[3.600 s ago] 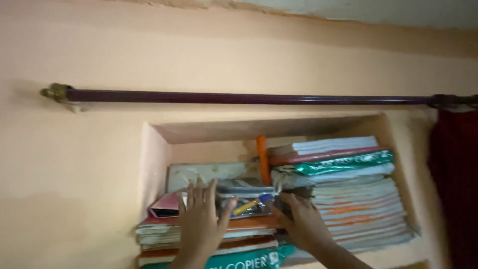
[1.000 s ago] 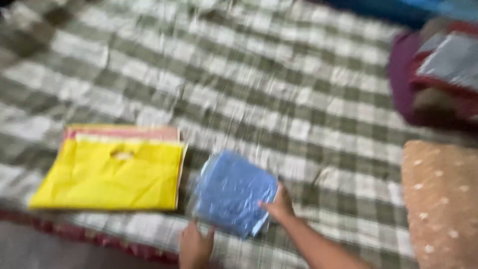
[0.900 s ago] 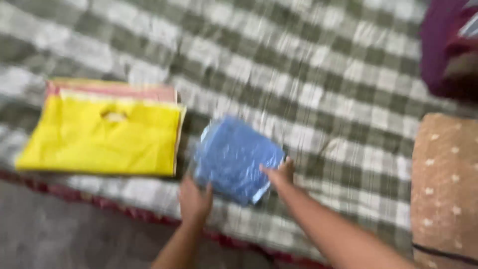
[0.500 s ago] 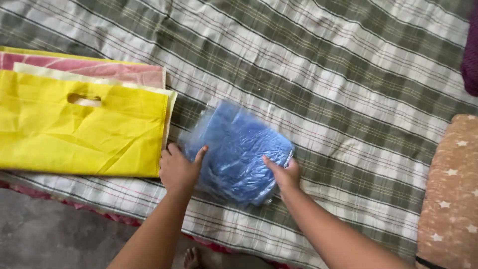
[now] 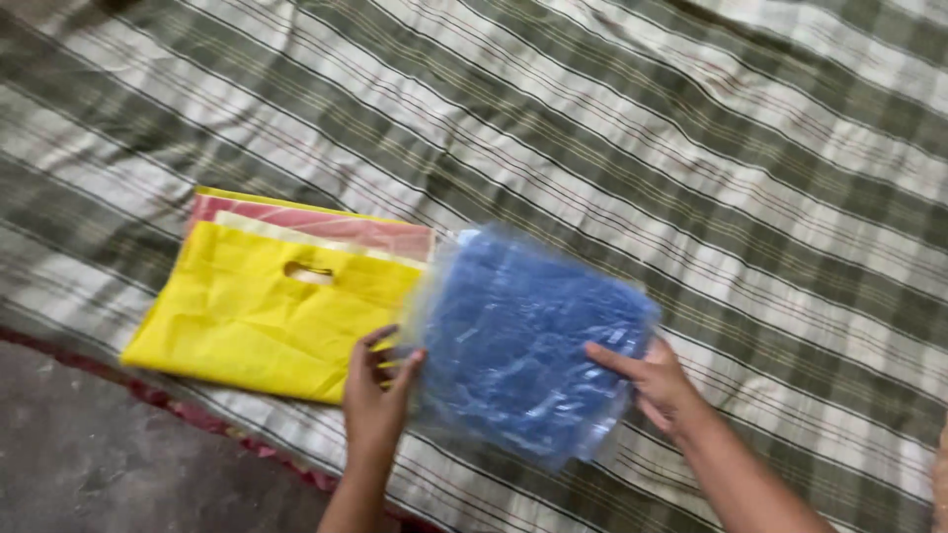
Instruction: Organizing stationery items by rolling up a sheet of orange paper, filling a clear pencil case with pens and pencils, and placing everything onto a wall-recessed shelf with books.
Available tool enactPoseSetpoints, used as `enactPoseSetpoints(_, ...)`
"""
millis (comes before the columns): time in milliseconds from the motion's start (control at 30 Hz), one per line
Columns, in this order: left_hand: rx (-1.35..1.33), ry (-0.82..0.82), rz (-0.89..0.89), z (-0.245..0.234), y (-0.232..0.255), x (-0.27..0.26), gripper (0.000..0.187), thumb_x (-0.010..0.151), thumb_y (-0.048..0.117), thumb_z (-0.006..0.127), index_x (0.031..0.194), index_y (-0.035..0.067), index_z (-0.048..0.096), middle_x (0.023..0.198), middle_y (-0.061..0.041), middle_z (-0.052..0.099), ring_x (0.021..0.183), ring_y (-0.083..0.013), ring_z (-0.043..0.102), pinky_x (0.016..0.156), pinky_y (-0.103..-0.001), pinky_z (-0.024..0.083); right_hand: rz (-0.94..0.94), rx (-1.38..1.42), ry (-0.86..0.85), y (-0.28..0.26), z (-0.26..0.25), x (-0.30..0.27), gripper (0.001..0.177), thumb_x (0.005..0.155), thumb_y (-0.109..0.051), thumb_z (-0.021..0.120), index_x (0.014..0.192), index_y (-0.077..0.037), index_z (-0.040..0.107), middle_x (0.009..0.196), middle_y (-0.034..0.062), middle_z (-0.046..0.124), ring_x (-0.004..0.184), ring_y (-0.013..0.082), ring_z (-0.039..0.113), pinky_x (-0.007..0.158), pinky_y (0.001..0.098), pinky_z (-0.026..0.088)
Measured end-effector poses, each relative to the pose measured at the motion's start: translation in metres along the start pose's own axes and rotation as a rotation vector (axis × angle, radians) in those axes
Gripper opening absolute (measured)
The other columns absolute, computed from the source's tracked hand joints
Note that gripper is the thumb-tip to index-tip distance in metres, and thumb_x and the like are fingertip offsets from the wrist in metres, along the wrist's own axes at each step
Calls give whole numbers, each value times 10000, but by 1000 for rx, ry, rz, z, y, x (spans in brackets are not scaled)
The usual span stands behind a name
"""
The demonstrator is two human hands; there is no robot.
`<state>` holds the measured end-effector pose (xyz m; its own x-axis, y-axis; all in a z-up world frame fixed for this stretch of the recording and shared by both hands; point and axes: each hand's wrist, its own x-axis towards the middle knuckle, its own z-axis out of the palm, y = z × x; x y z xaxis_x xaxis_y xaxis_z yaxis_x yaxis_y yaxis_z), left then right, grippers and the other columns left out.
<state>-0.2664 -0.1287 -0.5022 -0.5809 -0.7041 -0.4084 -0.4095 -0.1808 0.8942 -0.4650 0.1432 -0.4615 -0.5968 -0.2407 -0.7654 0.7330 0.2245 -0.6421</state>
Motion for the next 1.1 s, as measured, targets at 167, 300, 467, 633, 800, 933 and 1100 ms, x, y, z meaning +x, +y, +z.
enactPoseSetpoints(167, -211, 331, -70, -92, -8, 42, 518, 910, 207, 728, 1376, 72, 547, 1132, -74, 719, 903, -122, 670, 735, -233, 518, -44, 79, -213, -8, 129, 26, 444, 732, -63, 845, 1143, -37, 681, 1042, 120, 779, 927, 228, 758, 842, 391, 638)
enactPoseSetpoints(300, -162, 419, -48, -155, -38, 75, 523, 939, 201, 742, 1398, 42, 552, 1156, -108, 703, 956, -130, 692, 761, -233, 510, -64, 37, -377, 14, 204, 73, 406, 794, -79, 850, 1155, -14, 677, 1034, 130, 760, 901, 225, 730, 818, 401, 606)
enactPoseSetpoints(467, -163, 317, -132, -198, -48, 132, 401, 978, 287, 664, 1321, 81, 688, 1051, -112, 762, 852, -164, 719, 715, -290, 527, 65, 38, -393, -5, 252, 117, 451, 768, -78, 831, 1182, -12, 668, 1068, 132, 761, 921, 256, 750, 829, 425, 624)
enactPoseSetpoints(633, -17, 316, -150, -210, -77, 169, 423, 864, 275, 779, 1238, 88, 716, 987, -107, 796, 848, -179, 725, 749, -306, 558, 148, -39, -352, 6, 272, 157, 548, 741, -89, 825, 1249, -17, 631, 1107, 153, 760, 957, 270, 756, 861, 445, 636)
enactPoseSetpoints(800, 576, 706, 31, -194, -53, 130, 540, 816, 346, 861, 1244, 80, 668, 1061, -126, 740, 980, -283, 682, 871, -411, 520, 122, -150, -371, 44, 297, 180, 642, 699, -117, 883, 1270, -8, 610, 1094, 153, 753, 972, 273, 739, 878, 429, 619)
enactPoseSetpoints(933, 488, 1147, -31, -155, -143, 117, 892, 705, 321, 943, 1362, -74, 488, 1281, -345, 541, 1097, -441, 605, 934, -469, 521, -311, -530, 9, 53, 322, 167, 971, 547, -131, 958, 1368, -55, 446, 1283, 160, 629, 1167, 290, 626, 1028, 431, 508)
enactPoseSetpoints(1100, -318, 1079, -94, -103, -235, 117, 933, 614, 302, 927, 1288, -63, 394, 1190, -259, 610, 1007, -320, 679, 845, -428, 586, -373, -1195, 373, 14, 351, 138, 1270, 537, -286, 1008, 1511, -103, 213, 1560, 199, 286, 1475, 320, 261, 1198, 505, 264)
